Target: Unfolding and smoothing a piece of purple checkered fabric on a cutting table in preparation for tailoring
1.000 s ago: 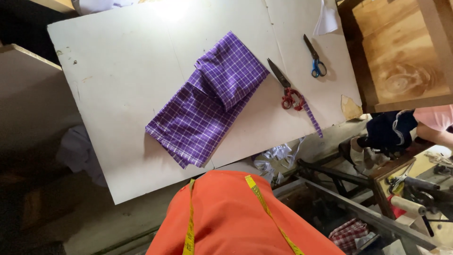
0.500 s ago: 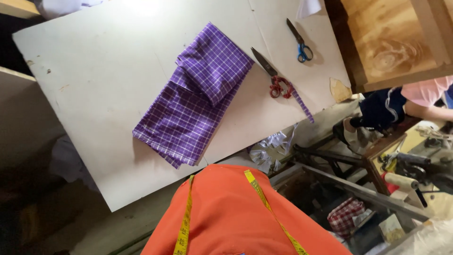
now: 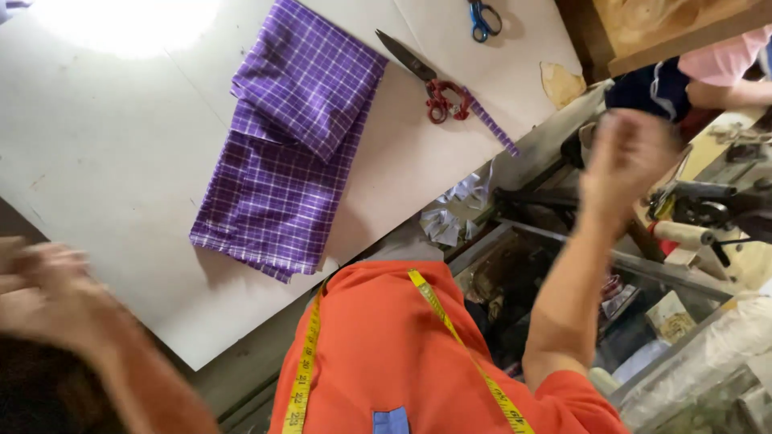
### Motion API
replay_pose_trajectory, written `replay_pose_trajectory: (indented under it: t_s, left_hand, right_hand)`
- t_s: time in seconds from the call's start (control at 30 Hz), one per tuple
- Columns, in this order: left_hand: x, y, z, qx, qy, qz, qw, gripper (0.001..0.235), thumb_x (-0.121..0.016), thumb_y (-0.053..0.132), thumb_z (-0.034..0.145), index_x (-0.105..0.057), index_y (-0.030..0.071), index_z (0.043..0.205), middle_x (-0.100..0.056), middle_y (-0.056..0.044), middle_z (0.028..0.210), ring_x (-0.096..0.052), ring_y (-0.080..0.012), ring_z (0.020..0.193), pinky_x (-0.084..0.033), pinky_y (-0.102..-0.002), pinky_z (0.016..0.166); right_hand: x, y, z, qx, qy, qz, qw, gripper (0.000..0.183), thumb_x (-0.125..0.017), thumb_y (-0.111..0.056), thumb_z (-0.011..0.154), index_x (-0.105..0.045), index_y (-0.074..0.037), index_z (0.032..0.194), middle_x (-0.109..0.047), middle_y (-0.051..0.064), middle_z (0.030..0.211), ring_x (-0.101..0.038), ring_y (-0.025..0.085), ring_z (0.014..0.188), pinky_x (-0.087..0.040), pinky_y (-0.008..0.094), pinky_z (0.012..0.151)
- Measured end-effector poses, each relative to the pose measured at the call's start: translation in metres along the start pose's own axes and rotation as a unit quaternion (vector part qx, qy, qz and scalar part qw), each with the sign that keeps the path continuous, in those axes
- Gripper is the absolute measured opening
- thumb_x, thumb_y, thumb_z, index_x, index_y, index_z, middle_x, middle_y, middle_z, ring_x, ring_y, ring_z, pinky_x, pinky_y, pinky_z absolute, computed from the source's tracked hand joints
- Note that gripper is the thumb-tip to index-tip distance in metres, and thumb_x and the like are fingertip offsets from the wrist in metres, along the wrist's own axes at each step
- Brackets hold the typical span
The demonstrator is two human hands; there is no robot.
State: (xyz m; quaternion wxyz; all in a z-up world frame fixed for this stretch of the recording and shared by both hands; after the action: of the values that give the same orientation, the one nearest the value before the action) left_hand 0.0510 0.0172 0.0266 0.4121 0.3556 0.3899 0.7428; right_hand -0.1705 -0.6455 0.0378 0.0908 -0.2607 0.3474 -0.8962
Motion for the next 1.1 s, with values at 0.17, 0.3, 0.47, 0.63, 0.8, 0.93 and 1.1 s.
replay_pose_trajectory:
  t_s: [0.17, 0.3, 0.47, 0.63, 0.8, 0.93, 1.1]
  left_hand:
    - [-0.079, -0.079, -0.123, 0.147, -0.131, 0.152, 0.969, 0.022, -0.061, -0.005, 0.099, -0.063, 0.006, 0.117, -0.064, -0.011, 0.103, -0.065, -0.0218, 0.090, -0.056, -0.034, 0.077]
    - [-0.144, -0.125, -0.195, 0.229, -0.194, 0.118, 0.947, 0.027, -0.070, 0.003, 0.095, -0.067, 0.002, 0.122, -0.066, -0.018, 0.106, -0.068, -0.0310, 0.099, -0.055, -0.040, 0.085]
    - [-0.227, -0.115, -0.195, 0.264, -0.194, 0.141, 0.934, 0.035, -0.073, 0.012, 0.097, -0.064, -0.006, 0.125, -0.069, -0.031, 0.108, -0.069, -0.0463, 0.104, -0.056, -0.053, 0.089]
    - [-0.282, -0.147, -0.188, 0.323, -0.149, 0.186, 0.916, 0.055, -0.076, 0.037, 0.097, -0.059, -0.002, 0.132, -0.069, -0.033, 0.113, -0.067, -0.0498, 0.109, -0.056, -0.057, 0.092]
    - [-0.308, -0.167, -0.184, 0.307, -0.141, 0.246, 0.909, 0.031, -0.081, 0.038, 0.088, -0.068, 0.010, 0.096, -0.074, -0.019, 0.083, -0.074, -0.0413, 0.085, -0.056, -0.052, 0.069]
    - [-0.316, -0.195, -0.189, 0.292, -0.099, 0.238, 0.921, 0.010, -0.077, 0.023, 0.088, -0.072, 0.014, 0.087, -0.072, -0.011, 0.071, -0.074, -0.0333, 0.074, -0.055, -0.043, 0.062]
    - [-0.314, -0.169, -0.162, 0.249, -0.043, 0.158, 0.955, 0.018, -0.060, 0.011, 0.089, -0.075, 0.015, 0.100, -0.076, -0.013, 0.090, -0.074, -0.0347, 0.090, -0.056, -0.046, 0.082]
  right_hand:
    - [-0.099, 0.198, -0.130, -0.148, -0.157, -0.202, 0.955, 0.015, -0.076, -0.013, 0.092, -0.074, -0.014, 0.107, -0.071, 0.005, 0.100, -0.070, 0.022, 0.087, -0.058, 0.031, 0.076]
    - [-0.149, 0.206, -0.159, -0.091, -0.253, -0.366, 0.891, 0.058, -0.081, -0.023, 0.086, -0.061, -0.009, 0.139, -0.059, 0.015, 0.134, -0.060, 0.042, 0.117, -0.057, 0.060, 0.080]
    - [-0.133, 0.262, -0.180, -0.081, -0.326, -0.331, 0.882, 0.022, -0.074, -0.013, 0.087, -0.063, -0.006, 0.104, -0.061, 0.015, 0.096, -0.064, 0.040, 0.093, -0.052, 0.051, 0.082]
    - [-0.071, 0.316, -0.181, -0.272, -0.581, -0.462, 0.612, 0.026, -0.074, -0.034, 0.092, -0.075, -0.013, 0.107, -0.079, 0.013, 0.100, -0.077, 0.036, 0.100, -0.059, 0.056, 0.073]
    - [-0.125, 0.235, -0.101, 0.036, -0.356, -0.302, 0.884, 0.051, -0.092, -0.033, 0.070, -0.069, -0.011, 0.111, -0.057, 0.010, 0.105, -0.063, 0.034, 0.096, -0.050, 0.045, 0.088]
    - [-0.230, 0.169, -0.086, 0.114, -0.340, -0.096, 0.929, 0.060, -0.069, -0.050, 0.098, -0.060, -0.004, 0.136, -0.054, 0.026, 0.143, -0.049, 0.042, 0.135, -0.038, 0.050, 0.112]
    - [-0.288, 0.170, -0.094, 0.200, -0.504, -0.212, 0.813, 0.080, -0.062, -0.031, 0.097, -0.026, -0.012, 0.166, -0.017, 0.013, 0.174, -0.014, 0.042, 0.157, -0.020, 0.074, 0.116]
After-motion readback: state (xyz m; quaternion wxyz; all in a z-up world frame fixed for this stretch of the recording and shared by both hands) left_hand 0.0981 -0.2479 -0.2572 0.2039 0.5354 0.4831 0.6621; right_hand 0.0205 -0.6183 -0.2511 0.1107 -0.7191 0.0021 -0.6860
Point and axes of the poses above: each hand's wrist, its own z-axis towards the middle knuckle, its own x-axis out of the back of the hand, y = z × x, the point moved 6 cm from there along z, towards the middle knuckle
